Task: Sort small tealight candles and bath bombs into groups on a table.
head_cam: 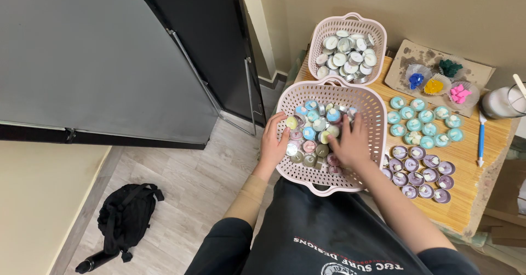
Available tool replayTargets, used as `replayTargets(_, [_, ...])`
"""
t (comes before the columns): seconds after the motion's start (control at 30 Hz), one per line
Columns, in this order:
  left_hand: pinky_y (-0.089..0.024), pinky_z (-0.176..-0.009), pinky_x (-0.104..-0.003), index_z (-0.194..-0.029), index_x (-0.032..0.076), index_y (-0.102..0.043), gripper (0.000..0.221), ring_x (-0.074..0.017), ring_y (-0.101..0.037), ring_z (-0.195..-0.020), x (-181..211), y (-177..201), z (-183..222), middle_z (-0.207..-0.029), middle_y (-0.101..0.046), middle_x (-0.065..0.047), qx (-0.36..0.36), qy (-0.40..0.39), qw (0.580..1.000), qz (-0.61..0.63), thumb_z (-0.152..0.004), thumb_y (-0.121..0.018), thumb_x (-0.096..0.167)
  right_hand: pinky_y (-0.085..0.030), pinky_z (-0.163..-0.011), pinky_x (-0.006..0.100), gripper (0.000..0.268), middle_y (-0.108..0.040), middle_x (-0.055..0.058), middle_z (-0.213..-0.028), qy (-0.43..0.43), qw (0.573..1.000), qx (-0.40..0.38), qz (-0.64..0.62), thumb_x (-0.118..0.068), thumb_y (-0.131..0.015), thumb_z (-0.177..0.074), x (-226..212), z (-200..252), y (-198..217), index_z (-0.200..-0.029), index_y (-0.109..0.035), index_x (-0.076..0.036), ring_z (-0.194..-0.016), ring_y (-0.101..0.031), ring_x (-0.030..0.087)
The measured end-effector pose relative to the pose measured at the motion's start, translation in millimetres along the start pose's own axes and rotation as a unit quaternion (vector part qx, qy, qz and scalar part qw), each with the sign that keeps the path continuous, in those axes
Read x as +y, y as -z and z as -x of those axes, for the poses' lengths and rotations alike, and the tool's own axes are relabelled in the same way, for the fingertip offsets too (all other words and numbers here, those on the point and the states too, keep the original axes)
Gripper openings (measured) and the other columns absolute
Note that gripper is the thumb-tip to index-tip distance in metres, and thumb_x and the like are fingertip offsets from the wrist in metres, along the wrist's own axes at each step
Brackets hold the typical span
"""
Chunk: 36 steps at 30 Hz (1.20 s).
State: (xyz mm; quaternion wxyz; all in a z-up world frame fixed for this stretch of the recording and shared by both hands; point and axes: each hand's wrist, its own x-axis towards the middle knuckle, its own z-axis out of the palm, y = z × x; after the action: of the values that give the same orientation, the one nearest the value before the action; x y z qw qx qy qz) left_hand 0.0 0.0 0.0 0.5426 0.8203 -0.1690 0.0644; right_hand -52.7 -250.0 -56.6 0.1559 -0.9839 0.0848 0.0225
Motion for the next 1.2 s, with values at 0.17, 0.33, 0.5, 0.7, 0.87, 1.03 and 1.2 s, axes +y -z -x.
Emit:
replayTargets(0.17, [-0.045, -0.112, -0.04, -0.127, 0.001, -0.058, 0.031, -0.0346, -0.059, -0.131, 0, 0, -1, -0.139, -0.06, -0.018, 0.005, -0.001, 1.0, 0.005, -0.097, -0.062, 0.006, -0.025, -0.118, 0.053, 0.092, -0.01, 0.039, -0.16, 0.016, 0.991, -0.055, -0.118, -0.056, -0.057, -0.093, -14, 10, -13, -0.159, -0.022, -0.002, -0.147, -0.022, 0.055])
replayTargets(0.33, [-0.045, -0.111, -0.04, -0.127, 0.001, -0.057, 0.031, -0.0343, -0.059, -0.13, 1, -2, -1, -0.139, -0.06, -0.018, -0.001, 0.021, 1.0, 0.013, -0.097, -0.061, 0.006, -0.027, -0.116, 0.052, 0.085, -0.012, 0.035, -0.163, 0.06, 0.986, -0.116, -0.106, -0.052, -0.061, -0.093, -15, 21, 5, -0.158, -0.025, -0.011, -0.146, -0.02, 0.055])
replayTargets(0.5, [-0.045, -0.112, -0.04, -0.127, 0.001, -0.058, 0.03, -0.0343, -0.059, -0.131, -4, -2, 0, -0.139, -0.06, -0.017, 0.005, 0.008, 1.0, 0.01, -0.098, -0.061, 0.006, -0.034, -0.124, 0.048, 0.065, -0.032, 0.029, -0.166, -0.018, 0.975, 0.034, -0.217, -0.038, -0.061, -0.095, 5, 14, 6, -0.151, -0.041, -0.013, -0.149, -0.036, 0.045])
replayTargets(0.7, [-0.045, -0.11, -0.04, -0.126, 0.002, -0.058, 0.03, -0.034, -0.059, -0.13, 3, -1, -2, -0.139, -0.06, -0.017, 0.0, 0.022, 1.0, -0.003, -0.097, -0.061, 0.008, -0.022, -0.117, 0.055, 0.08, -0.028, 0.037, -0.157, -0.017, 0.967, -0.047, -0.25, -0.031, -0.061, -0.1, 23, -19, -59, -0.154, -0.02, 0.012, -0.148, -0.021, 0.052])
replayTargets(0.87, [-0.045, -0.111, -0.041, -0.127, 0.001, -0.058, 0.03, -0.0343, -0.059, -0.13, 0, -1, -1, -0.139, -0.06, -0.017, 0.002, 0.013, 1.0, -0.004, -0.098, -0.061, 0.008, -0.034, -0.122, 0.048, 0.087, -0.038, 0.03, -0.152, -0.014, 0.956, -0.131, -0.262, -0.039, -0.058, -0.09, -37, -2, -3, -0.157, -0.023, 0.004, -0.141, -0.038, 0.043])
replayTargets(1.03, [-0.046, -0.11, -0.04, -0.126, 0.002, -0.058, 0.029, -0.0339, -0.06, -0.129, 0, -2, -2, -0.139, -0.061, -0.017, 0.005, 0.024, 1.0, -0.006, -0.098, -0.061, 0.008, -0.02, -0.12, 0.055, 0.092, -0.02, 0.029, -0.162, 0.054, 0.976, -0.147, -0.153, -0.048, -0.061, -0.095, -55, 21, -19, -0.156, -0.016, 0.004, -0.153, -0.016, 0.042])
replayTargets(1.2, [-0.046, -0.111, -0.04, -0.126, 0.002, -0.059, 0.029, -0.034, -0.06, -0.13, 0, -4, -1, -0.139, -0.061, -0.017, 0.002, 0.022, 1.0, -0.013, -0.098, -0.061, 0.008, -0.019, -0.119, 0.059, 0.087, -0.028, 0.024, -0.162, 0.119, 0.966, -0.131, -0.191, -0.041, -0.061, -0.093, -61, 40, 0, -0.158, -0.021, 0.001, -0.152, -0.018, 0.044])
